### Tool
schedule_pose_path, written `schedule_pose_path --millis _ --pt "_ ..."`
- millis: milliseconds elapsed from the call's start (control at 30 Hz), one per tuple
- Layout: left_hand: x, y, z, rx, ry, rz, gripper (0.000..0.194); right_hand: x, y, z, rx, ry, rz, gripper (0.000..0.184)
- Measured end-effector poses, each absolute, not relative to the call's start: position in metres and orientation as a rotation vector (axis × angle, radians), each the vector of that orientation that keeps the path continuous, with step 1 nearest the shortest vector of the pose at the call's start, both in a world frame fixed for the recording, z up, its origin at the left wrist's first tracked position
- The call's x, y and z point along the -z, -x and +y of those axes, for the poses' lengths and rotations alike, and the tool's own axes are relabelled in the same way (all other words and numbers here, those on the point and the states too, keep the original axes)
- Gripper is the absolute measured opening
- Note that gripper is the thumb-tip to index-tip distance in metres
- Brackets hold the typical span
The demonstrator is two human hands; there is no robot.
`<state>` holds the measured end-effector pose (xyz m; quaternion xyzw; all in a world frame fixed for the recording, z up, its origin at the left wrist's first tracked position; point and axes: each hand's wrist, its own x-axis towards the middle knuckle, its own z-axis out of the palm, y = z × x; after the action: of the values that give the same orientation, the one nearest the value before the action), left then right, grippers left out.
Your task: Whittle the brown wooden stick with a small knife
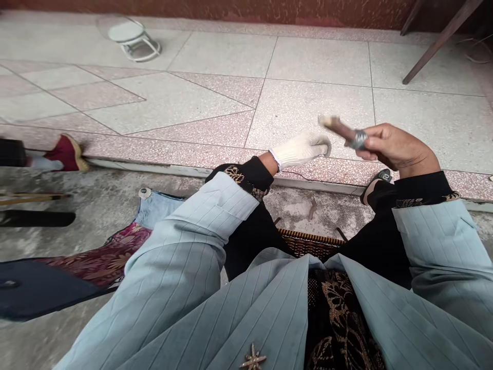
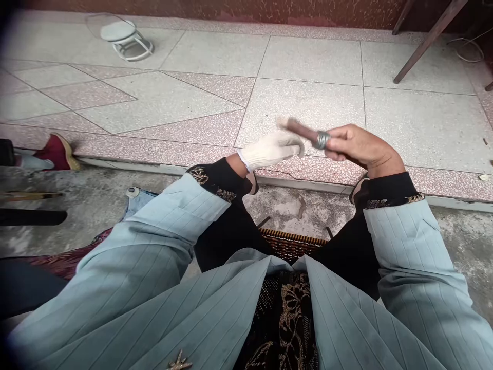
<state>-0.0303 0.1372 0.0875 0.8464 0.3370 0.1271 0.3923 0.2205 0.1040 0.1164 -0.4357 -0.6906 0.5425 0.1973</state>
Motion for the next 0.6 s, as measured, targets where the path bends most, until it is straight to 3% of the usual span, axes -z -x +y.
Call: schedule_pose_path --millis 100,267,600 --pt "-0.069 0.025 0.141 -0.324 -2.199 0.802 0.027 -0.101 -0.216 0.113 -1.399 1.328 -1.660 0.035" --pt "-0.054 0.019 0.142 -0.199 -2.310 0.794 0.029 -0.079 -0.210 0.125 -1.364 1.478 -1.651 0.041" --pt "-0.055 0.014 0.129 -0.008 -2.361 0.854 0.027 -0.059 -0.200 0.131 -0.653 2.146 -2.327 0.046"
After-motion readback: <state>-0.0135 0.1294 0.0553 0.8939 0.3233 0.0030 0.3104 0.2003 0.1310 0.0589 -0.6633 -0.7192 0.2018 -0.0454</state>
